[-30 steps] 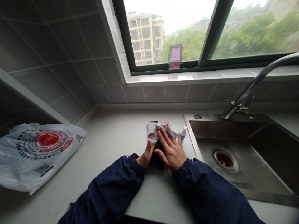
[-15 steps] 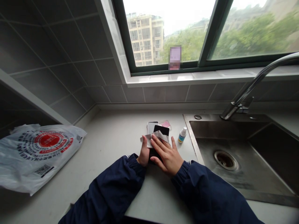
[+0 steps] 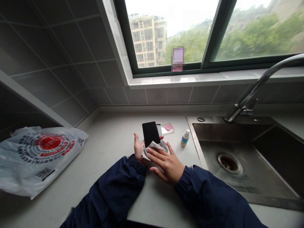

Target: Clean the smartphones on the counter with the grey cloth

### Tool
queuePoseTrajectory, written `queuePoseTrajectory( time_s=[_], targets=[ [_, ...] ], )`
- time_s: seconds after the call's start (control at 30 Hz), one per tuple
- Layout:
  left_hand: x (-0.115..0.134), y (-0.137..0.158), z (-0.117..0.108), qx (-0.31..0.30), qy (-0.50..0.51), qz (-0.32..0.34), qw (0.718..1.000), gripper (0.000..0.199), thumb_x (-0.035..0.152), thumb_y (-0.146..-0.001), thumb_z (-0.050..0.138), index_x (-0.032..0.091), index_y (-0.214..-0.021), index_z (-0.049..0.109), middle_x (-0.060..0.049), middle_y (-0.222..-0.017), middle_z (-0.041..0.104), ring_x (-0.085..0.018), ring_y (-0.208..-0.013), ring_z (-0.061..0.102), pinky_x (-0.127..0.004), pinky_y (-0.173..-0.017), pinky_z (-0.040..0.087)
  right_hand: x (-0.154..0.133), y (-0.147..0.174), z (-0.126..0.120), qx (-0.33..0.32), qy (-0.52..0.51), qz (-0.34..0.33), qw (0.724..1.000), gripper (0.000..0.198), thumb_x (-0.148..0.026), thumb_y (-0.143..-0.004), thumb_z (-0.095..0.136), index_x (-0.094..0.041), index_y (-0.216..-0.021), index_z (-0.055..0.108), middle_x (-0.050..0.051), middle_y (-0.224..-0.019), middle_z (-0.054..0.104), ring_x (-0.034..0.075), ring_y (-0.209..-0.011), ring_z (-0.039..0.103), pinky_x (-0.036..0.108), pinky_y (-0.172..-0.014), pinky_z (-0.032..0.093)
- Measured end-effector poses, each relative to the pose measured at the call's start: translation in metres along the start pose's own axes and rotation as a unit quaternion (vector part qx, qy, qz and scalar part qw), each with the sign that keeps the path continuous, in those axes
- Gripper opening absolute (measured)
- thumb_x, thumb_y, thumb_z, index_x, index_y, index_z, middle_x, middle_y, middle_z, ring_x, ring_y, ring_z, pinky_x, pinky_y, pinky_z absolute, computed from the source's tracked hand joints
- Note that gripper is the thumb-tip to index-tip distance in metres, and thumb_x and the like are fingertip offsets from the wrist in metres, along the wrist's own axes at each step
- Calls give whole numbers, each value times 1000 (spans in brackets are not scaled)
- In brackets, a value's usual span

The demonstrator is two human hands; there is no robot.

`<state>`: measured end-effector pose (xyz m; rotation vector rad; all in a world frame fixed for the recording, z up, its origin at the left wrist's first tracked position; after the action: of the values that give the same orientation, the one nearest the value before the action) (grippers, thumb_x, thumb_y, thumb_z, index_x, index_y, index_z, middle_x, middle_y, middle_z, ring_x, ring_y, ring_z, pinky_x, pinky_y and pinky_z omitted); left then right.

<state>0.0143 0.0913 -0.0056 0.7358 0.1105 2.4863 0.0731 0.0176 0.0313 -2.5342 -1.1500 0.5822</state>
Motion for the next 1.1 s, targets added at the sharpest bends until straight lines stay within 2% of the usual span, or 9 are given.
queuePoseTrajectory(
  time_s=[0.17, 0.3, 0.5, 0.6, 0.7, 0.83, 0.93, 1.0, 1.1],
  targets=[
    [-3, -2, -7, 7, 36, -14, 999, 109, 85, -85, 22, 0, -152, 33, -30, -127, 64, -44, -115, 64, -63, -104, 41, -1, 0, 4, -25, 7, 9, 1000, 60, -43, -100, 51, -19, -153, 38, 8, -159, 37, 28, -152, 24, 60, -120, -14],
    [0, -4, -8, -8, 59, 3, 998, 106, 83, -86, 23, 3, -155, 26, -29, -134, 60, -43, -120, 62, -64, -106, 38, -2, 0, 5, -43, 10, 13, 999, 64, -48, -98, 52, -20, -154, 36, 8, -159, 36, 28, -152, 25, 63, -119, -11],
    [-3, -1, 1, -37, 29, -1, 999, 104, 84, -85, 27, 3, -149, 39, -27, -132, 63, -42, -119, 62, -59, -110, 36, 2, 1, 15, -58, 44, 40, 997, 70, -51, -98, 51, -19, -157, 30, 11, -164, 22, 32, -150, 28, 68, -119, 1],
    [-18, 4, 11, -65, -9, -55, 996, 112, 89, -80, 27, -1, -143, 47, -29, -123, 67, -44, -121, 61, -58, -112, 34, 5, 2, 14, -41, 68, 54, 995, 75, -55, -97, 50, -18, -158, 26, 13, -165, 18, 34, -150, 28, 69, -119, 6],
    [-32, 9, 19, -99, -32, -94, 990, 112, 90, -79, 26, -1, -137, 54, -27, -121, 68, -42, -127, 56, -55, -115, 31, 10, 2, 8, -11, 87, 76, 993, 75, -54, -99, 47, -19, -160, 21, 13, -165, 18, 34, -150, 28, 70, -117, 1],
    [-37, 5, 18, -88, -80, -43, 992, 86, 75, -93, 25, 9, -131, 63, -18, -133, 64, -38, -137, 48, -49, -117, 29, 17, 2, -4, 32, 104, 108, 988, 75, -52, -101, 43, -19, -161, 12, 15, -165, 18, 37, -149, 29, 75, -114, -7],
    [-27, 3, 17, -64, -119, 55, 989, 56, 51, -102, 33, 16, -131, 65, -11, -141, 60, -31, -143, 41, -42, -120, 25, 22, 3, -11, 62, 108, 134, 983, 77, -52, -102, 39, -19, -162, 3, 16, -165, 16, 37, -148, 30, 75, -113, -8],
    [-25, 4, 21, -68, -131, 79, 986, 53, 49, -101, 39, 17, -135, 63, -10, -147, 55, -30, -146, 37, -38, -121, 23, 25, 5, -18, 91, 112, 150, 978, 79, -53, -102, 38, -19, -161, -1, 18, -165, 13, 37, -149, 29, 74, -114, -6],
    [-27, 9, 33, -99, -185, 79, 975, 60, 57, -95, 46, 15, -134, 63, -12, -147, 55, -31, -148, 34, -40, -124, 19, 28, 8, -29, 142, 120, 168, 968, 80, -54, -102, 36, -17, -161, -4, 20, -166, 8, 38, -151, 24, 73, -115, -2]
  ],
)
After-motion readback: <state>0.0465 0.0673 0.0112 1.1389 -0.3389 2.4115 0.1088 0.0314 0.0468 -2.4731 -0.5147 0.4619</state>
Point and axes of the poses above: each hand's wrist, its own y-axis away from the middle knuckle, its own z-axis out of the palm, x = y × z, the point moved 9 cm from there along -y, towards the middle knuckle
